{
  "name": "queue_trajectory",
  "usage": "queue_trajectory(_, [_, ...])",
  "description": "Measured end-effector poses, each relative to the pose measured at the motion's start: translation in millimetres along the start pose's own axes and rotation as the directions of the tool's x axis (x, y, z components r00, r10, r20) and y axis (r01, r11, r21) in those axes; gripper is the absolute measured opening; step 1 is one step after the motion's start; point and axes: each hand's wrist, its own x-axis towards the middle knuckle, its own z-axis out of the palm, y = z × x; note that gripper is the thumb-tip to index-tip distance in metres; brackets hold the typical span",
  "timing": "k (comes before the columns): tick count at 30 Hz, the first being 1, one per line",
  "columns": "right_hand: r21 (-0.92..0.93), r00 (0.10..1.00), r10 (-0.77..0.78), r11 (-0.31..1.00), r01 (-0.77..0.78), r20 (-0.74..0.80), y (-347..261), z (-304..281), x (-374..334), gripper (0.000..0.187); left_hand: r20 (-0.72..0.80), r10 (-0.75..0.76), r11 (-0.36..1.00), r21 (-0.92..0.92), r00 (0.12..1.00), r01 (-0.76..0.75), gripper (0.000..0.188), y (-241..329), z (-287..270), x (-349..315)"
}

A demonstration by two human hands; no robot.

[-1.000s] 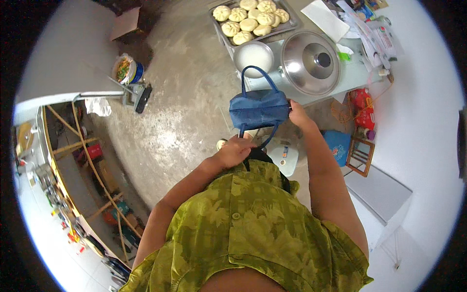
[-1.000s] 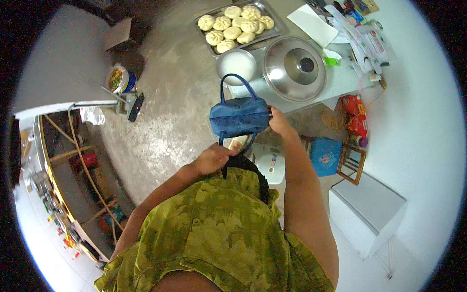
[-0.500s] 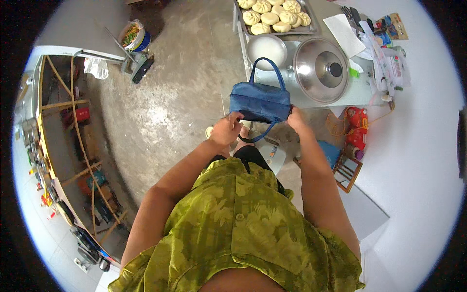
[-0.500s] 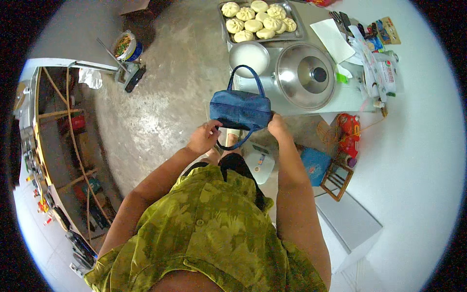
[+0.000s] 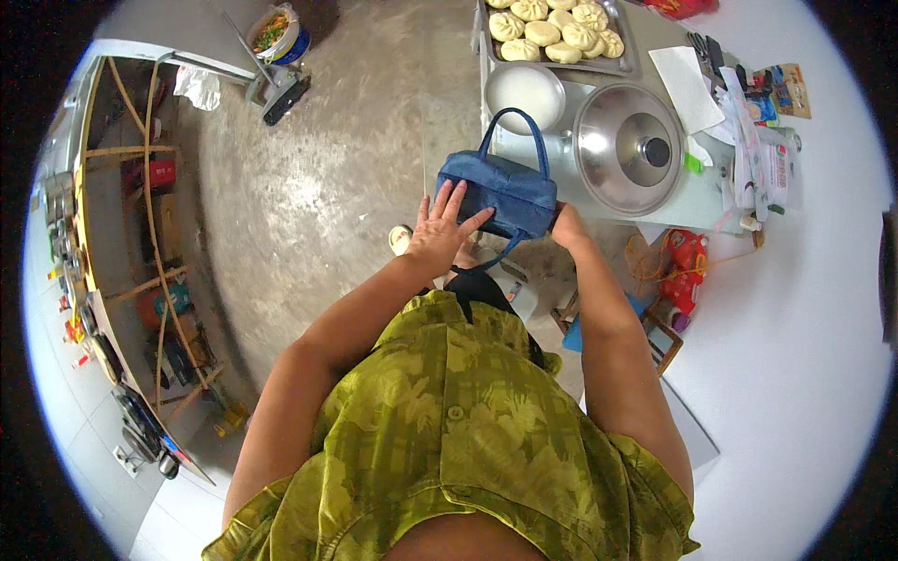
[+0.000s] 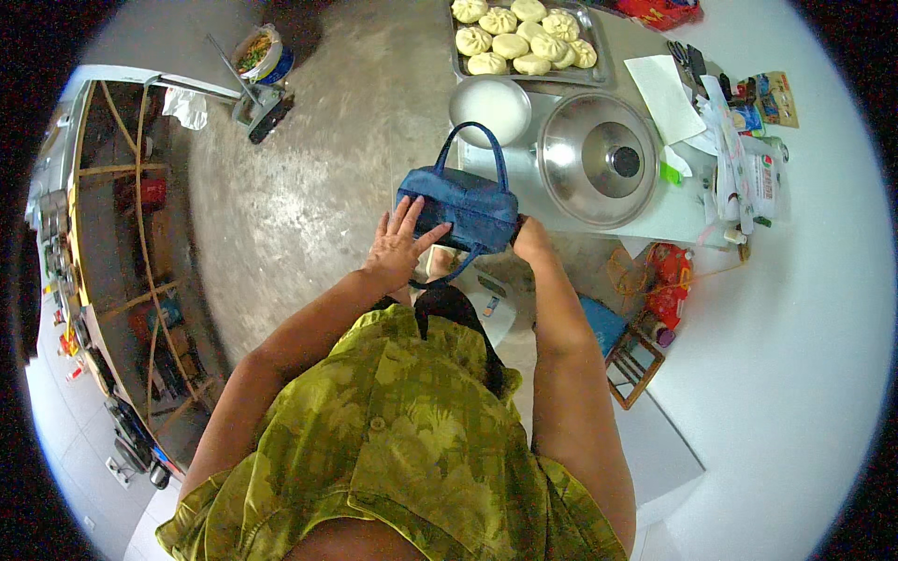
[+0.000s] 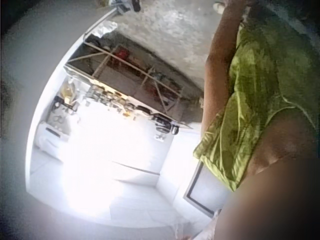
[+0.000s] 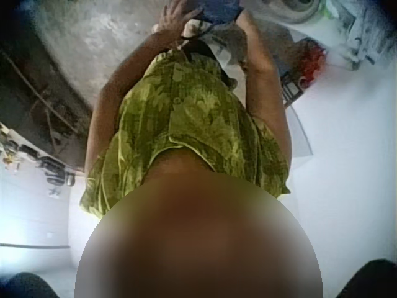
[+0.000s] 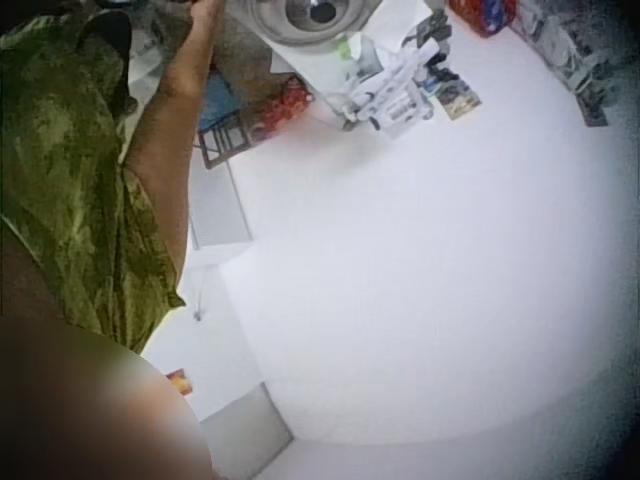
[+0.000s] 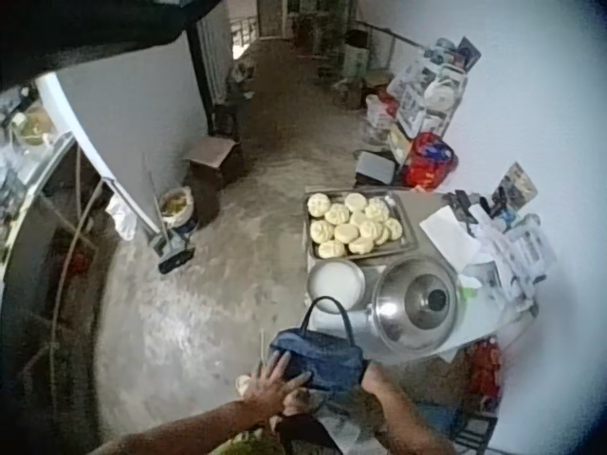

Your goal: The person uses a wooden pestle to mash sliced orange vegetables in a metal bowl. After mashing, they retrieve a blue lunchbox from a bag, open it, and rinse the container under a running tap.

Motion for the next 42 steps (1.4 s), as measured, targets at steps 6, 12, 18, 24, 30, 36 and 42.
queue_trajectory(6, [0.390,0.896,0.347,0.812,-0.435,0.277,-62,-34,-33,0.017,0.104,-0.081,0.995,-0.050,0.991,0.087,0.097,8,-26,-3])
queue_trajectory(12, [0.293,0.921,0.171,0.914,-0.282,0.351,-124,-86,-61,0.016,-0.047,-0.061,0.990,-0.131,0.997,0.055,0.084,-1,11,3])
queue_trajectory(18, [0.067,0.934,0.124,0.986,-0.156,0.336,-188,-86,-60,0.020,-0.079,-0.083,0.958,-0.282,0.993,0.057,0.064,3,-3,0])
queue_trajectory(24, [-0.484,0.986,-0.026,0.869,0.104,0.165,-242,-36,-46,0.028,-0.209,-0.266,0.890,-0.430,0.941,0.156,0.050,6,0,5])
queue_trajectory(30, [-0.375,0.992,-0.127,0.920,0.114,-0.012,-222,-19,-49,0.027,-0.409,-0.287,0.891,-0.447,0.866,0.084,0.033,12,-3,22])
queue_trajectory(36, [-0.224,0.980,-0.166,0.965,0.139,-0.109,-204,-33,-58,0.024,-0.340,-0.256,0.890,-0.448,0.905,0.083,0.021,33,-2,55])
queue_trajectory(42, [-0.263,0.967,-0.226,0.946,0.189,-0.115,-199,-29,-68,0.019,-0.380,-0.278,0.901,-0.423,0.882,0.102,0.010,37,2,59])
